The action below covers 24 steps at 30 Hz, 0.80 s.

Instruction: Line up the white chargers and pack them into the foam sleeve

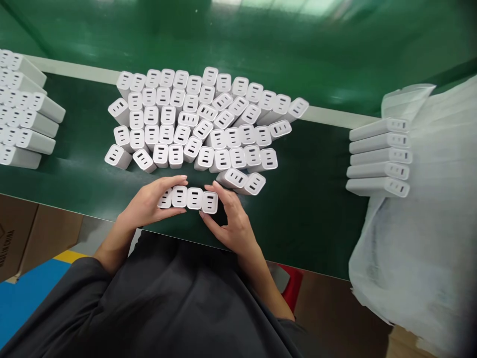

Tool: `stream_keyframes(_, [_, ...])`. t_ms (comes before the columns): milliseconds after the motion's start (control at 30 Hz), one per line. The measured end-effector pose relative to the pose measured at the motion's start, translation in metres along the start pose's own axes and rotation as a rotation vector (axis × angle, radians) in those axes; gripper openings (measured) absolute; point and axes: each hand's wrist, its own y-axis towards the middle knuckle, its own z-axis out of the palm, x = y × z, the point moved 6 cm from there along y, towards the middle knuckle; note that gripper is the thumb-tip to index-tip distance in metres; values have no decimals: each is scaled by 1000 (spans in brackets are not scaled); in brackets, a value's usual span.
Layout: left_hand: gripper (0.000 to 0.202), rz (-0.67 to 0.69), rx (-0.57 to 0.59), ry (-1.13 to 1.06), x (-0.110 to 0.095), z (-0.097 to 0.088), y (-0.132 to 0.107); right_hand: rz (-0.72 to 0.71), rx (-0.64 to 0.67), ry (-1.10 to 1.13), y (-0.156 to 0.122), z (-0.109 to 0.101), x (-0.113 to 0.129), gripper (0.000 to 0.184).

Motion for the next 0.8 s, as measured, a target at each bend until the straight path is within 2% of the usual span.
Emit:
stream_keyframes(133, [68,1,2,6,1,-3,-1,-31,-21,19,0,2,0,77])
stream_keyframes(233, [68,81,-4,85,-5,-7,1,-90,-57,7,0,-3,5,77])
stream_keyframes(300, [70,181,-36,160,-13,-11,3,-114,-186,-55,-1,-16,8,71])
stream_keyframes(367, [71,265,-67,234,-22,-13,5,-80,-357,-166,-4,-32,6,59])
stream_keyframes(433, [69,311,-75,299,-28,-12,7,-8,-424,-298,-5,-41,1,52])
stream_keyframes(533, [66,334,-69,356,-34,-10,10,49,-317,-416,-3,-42,-9,49])
stream_keyframes(600, [64,339,-64,381,-36,-9,12,40,-264,-401,-3,-43,-13,44])
stream_keyframes(800, [54,370,12,480,-49,0,18,-52,-229,-86,-12,-53,-11,20])
